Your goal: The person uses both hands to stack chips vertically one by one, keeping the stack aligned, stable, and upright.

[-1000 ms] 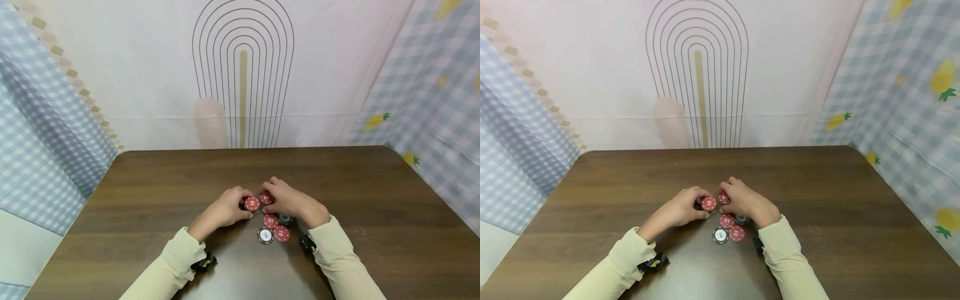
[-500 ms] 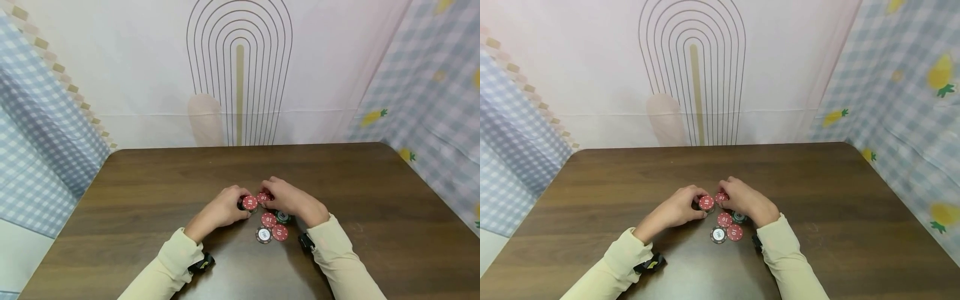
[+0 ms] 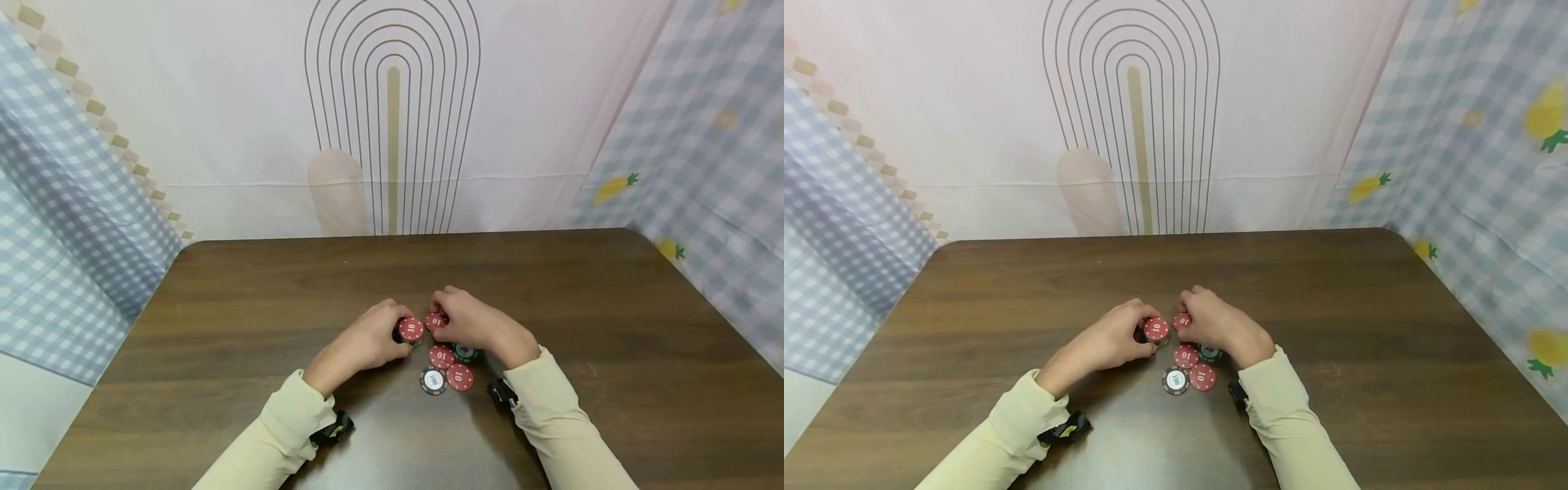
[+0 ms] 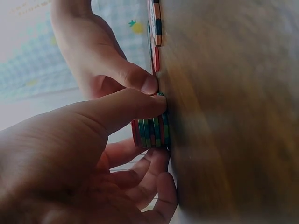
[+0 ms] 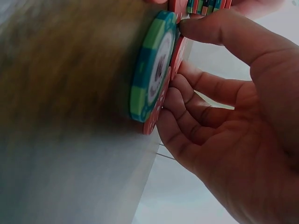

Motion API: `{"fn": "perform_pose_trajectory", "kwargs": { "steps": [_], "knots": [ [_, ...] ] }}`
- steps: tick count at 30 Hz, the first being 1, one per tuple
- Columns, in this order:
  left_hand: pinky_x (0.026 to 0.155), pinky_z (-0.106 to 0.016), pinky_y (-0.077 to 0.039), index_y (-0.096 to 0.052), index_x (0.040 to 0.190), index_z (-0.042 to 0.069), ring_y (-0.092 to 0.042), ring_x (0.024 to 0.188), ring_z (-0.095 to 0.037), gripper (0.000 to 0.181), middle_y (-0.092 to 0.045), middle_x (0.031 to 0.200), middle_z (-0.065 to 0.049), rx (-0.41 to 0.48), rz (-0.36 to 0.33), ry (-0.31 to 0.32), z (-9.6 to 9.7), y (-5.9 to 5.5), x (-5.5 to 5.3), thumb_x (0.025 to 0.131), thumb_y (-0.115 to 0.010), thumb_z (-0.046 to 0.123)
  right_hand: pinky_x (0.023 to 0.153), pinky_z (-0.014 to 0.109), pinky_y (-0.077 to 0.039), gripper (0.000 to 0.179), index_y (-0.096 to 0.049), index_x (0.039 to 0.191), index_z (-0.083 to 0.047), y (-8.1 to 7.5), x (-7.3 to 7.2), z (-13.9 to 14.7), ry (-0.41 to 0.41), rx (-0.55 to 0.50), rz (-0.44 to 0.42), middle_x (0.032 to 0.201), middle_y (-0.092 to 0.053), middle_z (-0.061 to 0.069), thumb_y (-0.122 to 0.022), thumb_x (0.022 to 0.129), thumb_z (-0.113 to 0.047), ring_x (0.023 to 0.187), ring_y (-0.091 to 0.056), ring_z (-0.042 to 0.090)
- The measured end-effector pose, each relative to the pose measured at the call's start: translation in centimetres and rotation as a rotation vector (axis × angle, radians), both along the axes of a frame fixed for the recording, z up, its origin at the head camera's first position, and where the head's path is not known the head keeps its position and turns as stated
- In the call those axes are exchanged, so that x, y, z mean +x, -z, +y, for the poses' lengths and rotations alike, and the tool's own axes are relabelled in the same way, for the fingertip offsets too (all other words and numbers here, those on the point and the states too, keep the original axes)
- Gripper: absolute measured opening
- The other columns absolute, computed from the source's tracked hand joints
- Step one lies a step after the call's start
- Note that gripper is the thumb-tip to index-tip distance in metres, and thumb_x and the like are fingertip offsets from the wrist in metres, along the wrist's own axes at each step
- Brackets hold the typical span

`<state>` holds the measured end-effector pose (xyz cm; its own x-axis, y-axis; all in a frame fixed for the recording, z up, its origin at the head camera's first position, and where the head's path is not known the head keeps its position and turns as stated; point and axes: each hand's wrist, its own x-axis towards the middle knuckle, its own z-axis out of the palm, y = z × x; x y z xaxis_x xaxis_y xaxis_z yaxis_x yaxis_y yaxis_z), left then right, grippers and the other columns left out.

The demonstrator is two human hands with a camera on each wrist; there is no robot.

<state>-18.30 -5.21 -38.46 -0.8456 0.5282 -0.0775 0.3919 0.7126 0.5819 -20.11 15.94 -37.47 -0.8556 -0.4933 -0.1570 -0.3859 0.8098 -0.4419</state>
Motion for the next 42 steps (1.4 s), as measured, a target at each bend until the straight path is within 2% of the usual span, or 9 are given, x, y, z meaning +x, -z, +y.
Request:
{"fn": "perform_pose_trajectory", "kwargs": {
  "steps": [11,25,32,36,42],
  "knots": [
    [0.09,-0.038,-0.053,-0.07,0.126,0.001,-0.057,0.097,-0.02,0.044,-0.061,0.11,-0.01,-0.025,-0.017,-0.006,0.4,0.0,0.1,0.084,-0.084,0.009,0.07,0.03,-0.047,0.021,-0.063,0.103,-0.005,0.0,0.0,0.2,0.005,0.006,0.008,0.098,-0.056,0.007,-0.075,0.088,-0.013,0.082,-0.052,0.018],
    [0.088,-0.037,-0.053,-0.07,0.125,0.002,-0.057,0.095,-0.019,0.043,-0.06,0.108,-0.009,-0.032,-0.015,-0.016,0.0,0.2,0.4,0.085,-0.084,0.009,0.074,0.032,-0.051,0.025,-0.066,0.111,-0.003,-0.5,0.1,0.1,-0.032,-0.004,0.007,0.103,-0.062,0.008,-0.074,0.089,-0.013,0.085,-0.056,0.018],
    [0.084,-0.038,-0.053,-0.071,0.122,0.002,-0.056,0.092,-0.02,0.04,-0.061,0.105,-0.009,-0.036,0.02,0.012,0.2,-0.2,0.0,0.085,-0.084,0.008,0.078,0.033,-0.053,0.03,-0.065,0.118,-0.001,-1.3,0.4,0.0,-0.051,-0.044,0.02,0.109,-0.062,0.01,-0.073,0.09,-0.011,0.089,-0.057,0.018],
    [0.084,-0.037,-0.052,-0.07,0.122,0.002,-0.057,0.094,-0.02,0.04,-0.061,0.105,-0.01,-0.045,0.034,0.024,0.3,-0.3,-0.1,0.084,-0.084,0.008,0.079,0.034,-0.053,0.028,-0.065,0.116,-0.002,-1.5,0.5,-0.2,-0.057,-0.059,0.048,0.11,-0.062,0.009,-0.072,0.091,-0.011,0.09,-0.057,0.018],
    [0.079,-0.034,-0.052,-0.07,0.12,0.001,-0.056,0.091,-0.019,0.039,-0.061,0.103,-0.009,-0.04,0.027,0.029,0.1,0.0,0.0,0.084,-0.084,0.008,0.079,0.033,-0.053,0.023,-0.066,0.115,-0.004,-1.8,0.9,-0.4,-0.064,-0.075,0.061,0.109,-0.061,0.007,-0.072,0.094,-0.012,0.089,-0.057,0.017]
  ]
}}
